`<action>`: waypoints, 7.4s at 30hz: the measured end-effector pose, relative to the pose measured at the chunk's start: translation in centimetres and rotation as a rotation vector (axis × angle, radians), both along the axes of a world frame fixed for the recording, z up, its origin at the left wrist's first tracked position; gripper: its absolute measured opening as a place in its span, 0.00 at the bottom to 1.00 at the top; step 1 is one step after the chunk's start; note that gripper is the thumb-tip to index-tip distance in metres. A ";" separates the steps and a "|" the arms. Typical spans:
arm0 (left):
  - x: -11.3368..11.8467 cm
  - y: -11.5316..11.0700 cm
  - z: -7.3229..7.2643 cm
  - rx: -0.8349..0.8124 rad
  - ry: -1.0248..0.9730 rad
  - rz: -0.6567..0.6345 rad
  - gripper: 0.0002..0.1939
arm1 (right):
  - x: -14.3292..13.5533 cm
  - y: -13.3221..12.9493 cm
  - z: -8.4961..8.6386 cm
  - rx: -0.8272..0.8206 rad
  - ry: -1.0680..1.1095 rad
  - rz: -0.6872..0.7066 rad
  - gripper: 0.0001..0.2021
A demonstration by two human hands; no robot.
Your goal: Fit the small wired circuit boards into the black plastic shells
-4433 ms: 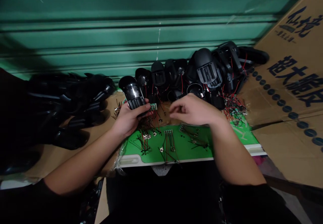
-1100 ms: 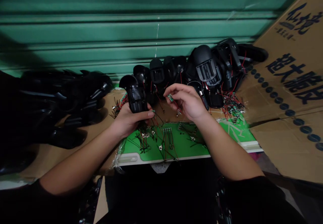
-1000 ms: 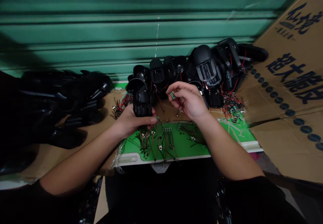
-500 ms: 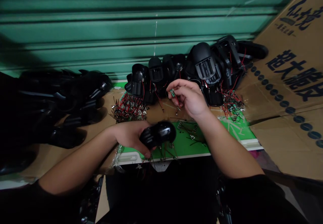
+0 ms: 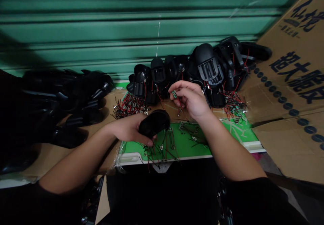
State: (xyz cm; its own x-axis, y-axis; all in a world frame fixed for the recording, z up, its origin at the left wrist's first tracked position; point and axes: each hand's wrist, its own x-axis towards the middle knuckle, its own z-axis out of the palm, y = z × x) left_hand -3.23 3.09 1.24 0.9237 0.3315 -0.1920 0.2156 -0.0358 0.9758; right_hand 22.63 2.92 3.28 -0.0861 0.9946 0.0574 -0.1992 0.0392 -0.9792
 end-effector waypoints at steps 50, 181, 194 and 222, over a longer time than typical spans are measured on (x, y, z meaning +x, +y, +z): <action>2.3 -0.7 -0.4 -0.028 -0.274 1.040 0.16 | -4.5 -1.1 -2.5 -0.058 0.025 0.106 0.13; 3.5 -2.3 -1.6 0.213 -0.340 0.858 0.26 | -4.4 -1.9 -3.0 0.275 -0.281 -0.198 0.08; 3.3 -2.7 -1.6 0.254 -0.260 0.840 0.21 | -4.4 -1.6 -3.4 0.152 -0.218 -0.025 0.20; 3.1 -0.9 -1.3 -0.103 -0.270 1.104 0.12 | -3.0 -2.5 -1.3 0.291 -0.642 0.166 0.11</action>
